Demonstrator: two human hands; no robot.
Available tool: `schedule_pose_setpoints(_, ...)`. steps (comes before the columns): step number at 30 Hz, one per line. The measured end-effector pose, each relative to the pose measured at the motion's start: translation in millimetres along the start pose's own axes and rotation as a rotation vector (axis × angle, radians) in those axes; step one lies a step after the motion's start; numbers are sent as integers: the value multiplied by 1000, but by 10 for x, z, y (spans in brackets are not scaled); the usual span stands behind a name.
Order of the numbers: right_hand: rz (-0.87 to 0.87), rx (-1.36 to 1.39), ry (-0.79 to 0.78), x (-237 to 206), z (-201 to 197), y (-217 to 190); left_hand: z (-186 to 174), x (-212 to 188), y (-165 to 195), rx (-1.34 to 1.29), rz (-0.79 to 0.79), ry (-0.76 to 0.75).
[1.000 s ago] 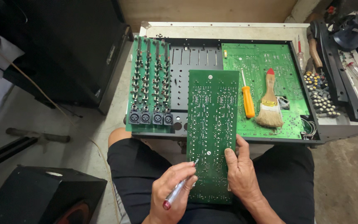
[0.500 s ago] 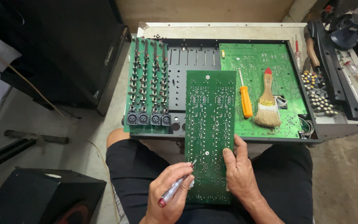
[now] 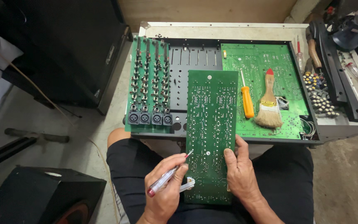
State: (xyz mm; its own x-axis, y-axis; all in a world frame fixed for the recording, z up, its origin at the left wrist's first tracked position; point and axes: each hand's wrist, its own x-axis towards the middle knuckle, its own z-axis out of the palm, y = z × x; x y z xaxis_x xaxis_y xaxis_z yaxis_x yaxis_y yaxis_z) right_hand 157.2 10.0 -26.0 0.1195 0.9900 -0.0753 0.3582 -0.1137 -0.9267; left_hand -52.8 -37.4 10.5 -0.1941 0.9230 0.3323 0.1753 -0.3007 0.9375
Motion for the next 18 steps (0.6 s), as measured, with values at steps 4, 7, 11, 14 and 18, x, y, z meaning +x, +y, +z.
schedule_pose_setpoints(4,-88,47,2,-15,14,-15,-3,-22,30,3,-6,-35)
schedule_pose_setpoints(7,-35,44,-8,-17,-15,-49,4,-56,52,32,-43,-63)
schedule_pose_setpoints(11,10,-8,-1,-14,-30,-98,-22,-80,65,80,73,-59)
schedule_pose_setpoints(14,47,-32,-2,-16,-59,-112,-42,-83,65,103,59,-74)
schedule_pose_setpoints(18,108,-20,-17,25,-79,-99,-45,-89,72,79,48,-73)
